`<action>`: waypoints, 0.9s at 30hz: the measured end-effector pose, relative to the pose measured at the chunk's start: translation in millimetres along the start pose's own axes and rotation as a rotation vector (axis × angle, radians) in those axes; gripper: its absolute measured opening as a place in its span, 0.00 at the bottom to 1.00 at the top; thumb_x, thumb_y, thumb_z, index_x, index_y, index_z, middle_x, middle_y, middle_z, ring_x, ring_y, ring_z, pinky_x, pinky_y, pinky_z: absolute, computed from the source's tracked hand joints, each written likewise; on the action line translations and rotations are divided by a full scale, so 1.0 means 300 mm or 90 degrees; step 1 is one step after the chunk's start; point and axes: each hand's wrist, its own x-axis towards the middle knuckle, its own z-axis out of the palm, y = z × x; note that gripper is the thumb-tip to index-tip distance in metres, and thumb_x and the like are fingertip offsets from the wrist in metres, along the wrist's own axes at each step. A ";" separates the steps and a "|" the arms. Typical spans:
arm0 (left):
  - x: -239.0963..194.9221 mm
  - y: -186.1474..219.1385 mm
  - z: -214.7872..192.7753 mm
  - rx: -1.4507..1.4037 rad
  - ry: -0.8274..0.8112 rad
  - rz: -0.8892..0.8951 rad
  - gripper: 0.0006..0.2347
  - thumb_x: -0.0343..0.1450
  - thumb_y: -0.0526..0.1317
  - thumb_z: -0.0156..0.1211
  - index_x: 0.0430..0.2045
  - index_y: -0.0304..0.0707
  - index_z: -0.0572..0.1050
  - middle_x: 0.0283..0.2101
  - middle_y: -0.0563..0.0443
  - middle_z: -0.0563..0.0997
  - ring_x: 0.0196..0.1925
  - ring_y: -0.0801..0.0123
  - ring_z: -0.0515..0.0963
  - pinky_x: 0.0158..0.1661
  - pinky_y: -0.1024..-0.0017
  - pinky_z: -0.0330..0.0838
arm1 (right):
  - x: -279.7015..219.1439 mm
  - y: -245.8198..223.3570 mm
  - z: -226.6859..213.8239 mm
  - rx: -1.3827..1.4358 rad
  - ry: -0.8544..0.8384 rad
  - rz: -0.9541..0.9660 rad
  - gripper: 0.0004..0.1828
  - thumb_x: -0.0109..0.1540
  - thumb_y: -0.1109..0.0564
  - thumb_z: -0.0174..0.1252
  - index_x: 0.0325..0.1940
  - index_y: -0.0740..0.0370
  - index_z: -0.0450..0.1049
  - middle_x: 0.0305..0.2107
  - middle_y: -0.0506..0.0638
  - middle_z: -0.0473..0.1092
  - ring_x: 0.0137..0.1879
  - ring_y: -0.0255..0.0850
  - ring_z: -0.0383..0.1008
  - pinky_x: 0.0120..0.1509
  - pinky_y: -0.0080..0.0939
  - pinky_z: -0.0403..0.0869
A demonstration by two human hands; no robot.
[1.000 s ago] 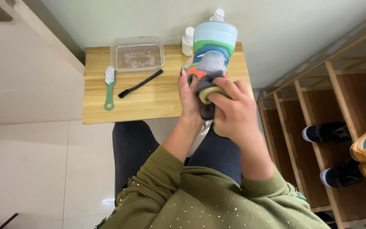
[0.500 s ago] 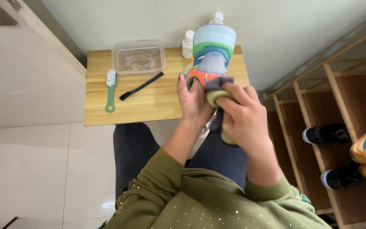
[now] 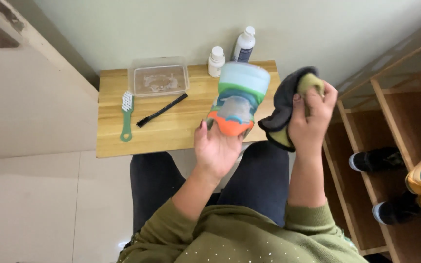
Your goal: The person wipes a colorful sneaker with a cloth, then uses a brush dipped in a cleaning solution to scrub the shoe's surface. The shoe is placed on a wooden table with cleaning supplies nearby.
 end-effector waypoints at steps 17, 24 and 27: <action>-0.063 0.010 0.165 -0.013 0.405 0.008 0.12 0.67 0.42 0.66 0.43 0.45 0.79 0.46 0.52 0.84 0.51 0.62 0.79 0.57 0.66 0.70 | -0.046 -0.293 0.115 0.095 0.015 -0.043 0.08 0.58 0.72 0.50 0.31 0.65 0.73 0.52 0.61 0.60 0.47 0.55 0.64 0.54 0.52 0.68; -0.066 0.006 0.177 -0.014 0.413 0.004 0.16 0.69 0.46 0.62 0.49 0.45 0.78 0.53 0.49 0.83 0.58 0.60 0.78 0.66 0.62 0.66 | -0.099 -0.283 0.182 0.100 0.073 -0.102 0.10 0.59 0.73 0.55 0.27 0.66 0.77 0.47 0.67 0.62 0.42 0.56 0.67 0.44 0.47 0.69; -0.054 0.010 0.175 -0.059 0.419 0.035 0.13 0.69 0.46 0.62 0.46 0.46 0.78 0.50 0.52 0.83 0.56 0.62 0.78 0.64 0.63 0.67 | -0.176 -0.210 0.221 0.094 0.044 -0.053 0.09 0.59 0.72 0.55 0.29 0.65 0.77 0.47 0.65 0.63 0.40 0.54 0.67 0.44 0.46 0.70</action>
